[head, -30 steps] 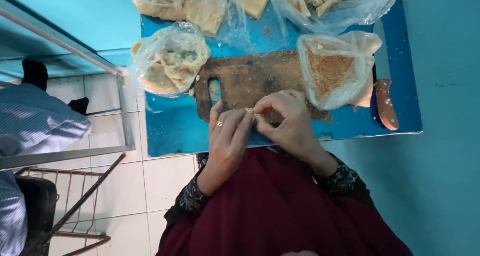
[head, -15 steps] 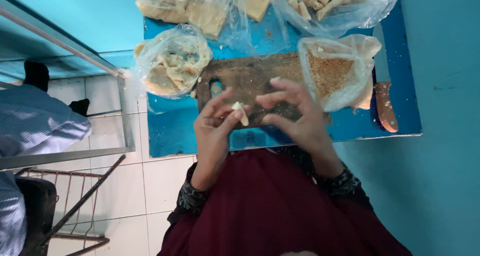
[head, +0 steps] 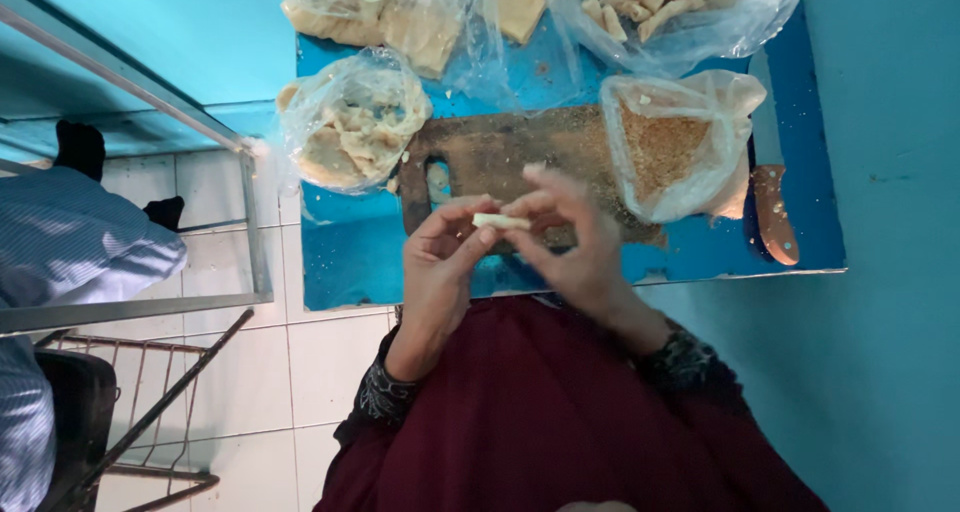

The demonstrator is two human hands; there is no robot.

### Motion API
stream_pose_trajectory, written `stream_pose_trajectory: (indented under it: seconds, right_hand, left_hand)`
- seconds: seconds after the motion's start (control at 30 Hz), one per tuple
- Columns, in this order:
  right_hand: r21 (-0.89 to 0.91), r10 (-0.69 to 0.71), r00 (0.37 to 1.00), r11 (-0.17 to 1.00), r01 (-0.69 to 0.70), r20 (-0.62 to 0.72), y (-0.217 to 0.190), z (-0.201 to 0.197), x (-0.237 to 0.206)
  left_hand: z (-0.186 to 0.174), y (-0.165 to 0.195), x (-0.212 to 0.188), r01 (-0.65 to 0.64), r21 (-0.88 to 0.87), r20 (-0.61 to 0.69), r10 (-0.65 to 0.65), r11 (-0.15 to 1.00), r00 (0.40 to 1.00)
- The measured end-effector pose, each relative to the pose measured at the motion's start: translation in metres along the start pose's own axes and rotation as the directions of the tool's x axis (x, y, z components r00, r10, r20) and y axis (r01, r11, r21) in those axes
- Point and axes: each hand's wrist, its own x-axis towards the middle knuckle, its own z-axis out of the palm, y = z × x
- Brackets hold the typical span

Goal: The person sits on the floor at a low blue table and folds small square dough pieces by hand, pressing each fold closed and placing the folded pieces into plastic bags alongside other already folded dough pieces. A knife and a bag of brown filling rest on the cutting board.

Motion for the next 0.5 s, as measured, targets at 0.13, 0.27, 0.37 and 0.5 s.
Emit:
stream_pose_trajectory:
  seconds: [0.13, 0.27, 0.37, 0.5]
  right_hand:
    - [-0.116, 0.253, 0.952, 0.965, -0.235, 0.173, -0.007, -0.054, 0.025]
    - [-0.471, -0.089, 0.996, 0.878, 0.085, 0.014, -0.014, -0.102, 0.078]
    - [-0.591, -0.276, 0.961, 0.778, 0.215, -0.014, -0.017, -0.123, 0.111]
    - [-0.727, -0.27, 0.958, 0.639, 0.251, 0.093, -0.015, -0.125, 0.121]
  left_hand:
    - [0.001, 0.021, -0.004, 0.097, 0.143, 0.047, -0.105, 0.985, 0.993]
    - [-0.007, 0.037, -0.008, -0.201, 0.475, 0.051, 0.201, 0.857, 0.978]
    - [-0.025, 0.049, -0.011, -0.342, 0.778, 0.037, 0.505, 0.527, 0.862]
    - [-0.045, 0.053, -0.006, -0.221, 0.942, -0.032, 0.723, 0.252, 0.69]
